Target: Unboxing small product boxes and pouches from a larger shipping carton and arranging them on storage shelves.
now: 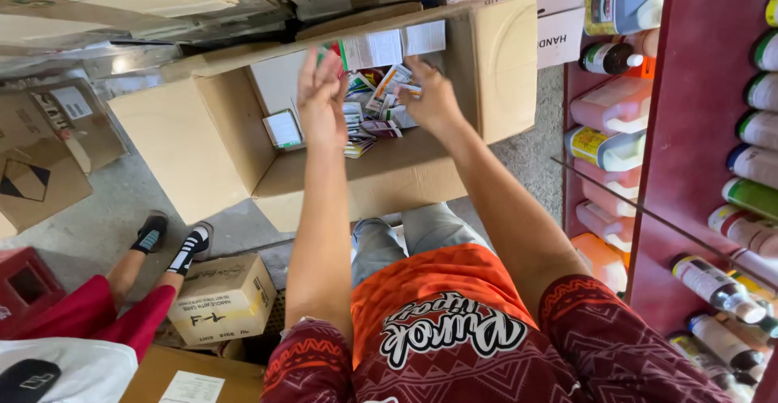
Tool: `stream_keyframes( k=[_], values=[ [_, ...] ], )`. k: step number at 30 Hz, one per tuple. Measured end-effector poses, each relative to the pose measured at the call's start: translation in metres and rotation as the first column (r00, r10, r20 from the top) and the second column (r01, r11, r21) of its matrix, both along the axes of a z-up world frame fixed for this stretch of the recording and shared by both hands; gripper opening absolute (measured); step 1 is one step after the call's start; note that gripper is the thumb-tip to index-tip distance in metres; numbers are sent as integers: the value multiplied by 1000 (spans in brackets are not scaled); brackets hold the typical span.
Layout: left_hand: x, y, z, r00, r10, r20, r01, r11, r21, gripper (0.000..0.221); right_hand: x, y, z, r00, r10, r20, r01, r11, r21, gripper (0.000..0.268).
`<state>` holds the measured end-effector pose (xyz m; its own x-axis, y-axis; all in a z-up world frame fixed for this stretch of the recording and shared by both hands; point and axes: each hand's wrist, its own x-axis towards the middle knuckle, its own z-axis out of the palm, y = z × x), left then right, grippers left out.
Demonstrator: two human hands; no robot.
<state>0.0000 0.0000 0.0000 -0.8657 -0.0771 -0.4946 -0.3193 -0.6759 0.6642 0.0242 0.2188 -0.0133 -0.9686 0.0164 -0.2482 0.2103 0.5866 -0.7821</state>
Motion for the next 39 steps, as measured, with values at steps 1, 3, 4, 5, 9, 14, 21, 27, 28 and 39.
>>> stream_keyframes(
  k=[1, 3, 4, 5, 9, 14, 21, 27, 28, 39],
  values=[
    [-11, -5, -5, 1000, 8, 1, -8, 1000, -1, 65, -20, 4, 15, 1000, 8, 1, -8, 1000, -1, 63],
    [-33, -16, -16, 993, -61, -99, 44, 985, -168, 65, -60, 11, 43, 997, 0, -80, 1, 1000, 11, 67],
    [-37, -15, -37, 994, -56, -96, 39, 984, -172, 65, -73, 13, 44, 997, 5, -78, -5, 1000, 7, 67],
    [-40, -14, -58, 992, -73, -104, 40, 956, -290, 56, -84, 15, 45, 998, 32, -62, -29, 999, 43, 70],
    [-19, 7, -186, 978, -181, -105, 70, 756, -651, 39, -101, 16, 38, 995, 85, -56, -83, 995, 48, 83],
    [-13, 87, -155, 924, -122, 363, 383, 293, -876, 108, -80, 15, 39, 972, 72, -224, -87, 994, -60, 82],
    [-61, 138, -108, 655, -35, 755, 744, 204, -636, 163, -66, 31, 51, 986, -68, -150, 29, 968, -249, 74],
    [-36, 85, -186, 891, -4, 455, 450, 153, -880, 162, -56, 48, 64, 987, -134, -91, 102, 951, -293, 73],
    [-25, 73, -166, 891, -7, 455, 451, 145, -881, 162, -50, 49, 66, 986, -141, -91, 108, 948, -299, 73],
    [105, 11, 87, 785, -569, -246, 30, 432, -901, 135, 41, 56, 103, 966, -256, 32, 237, 832, -502, 67]
  ],
)
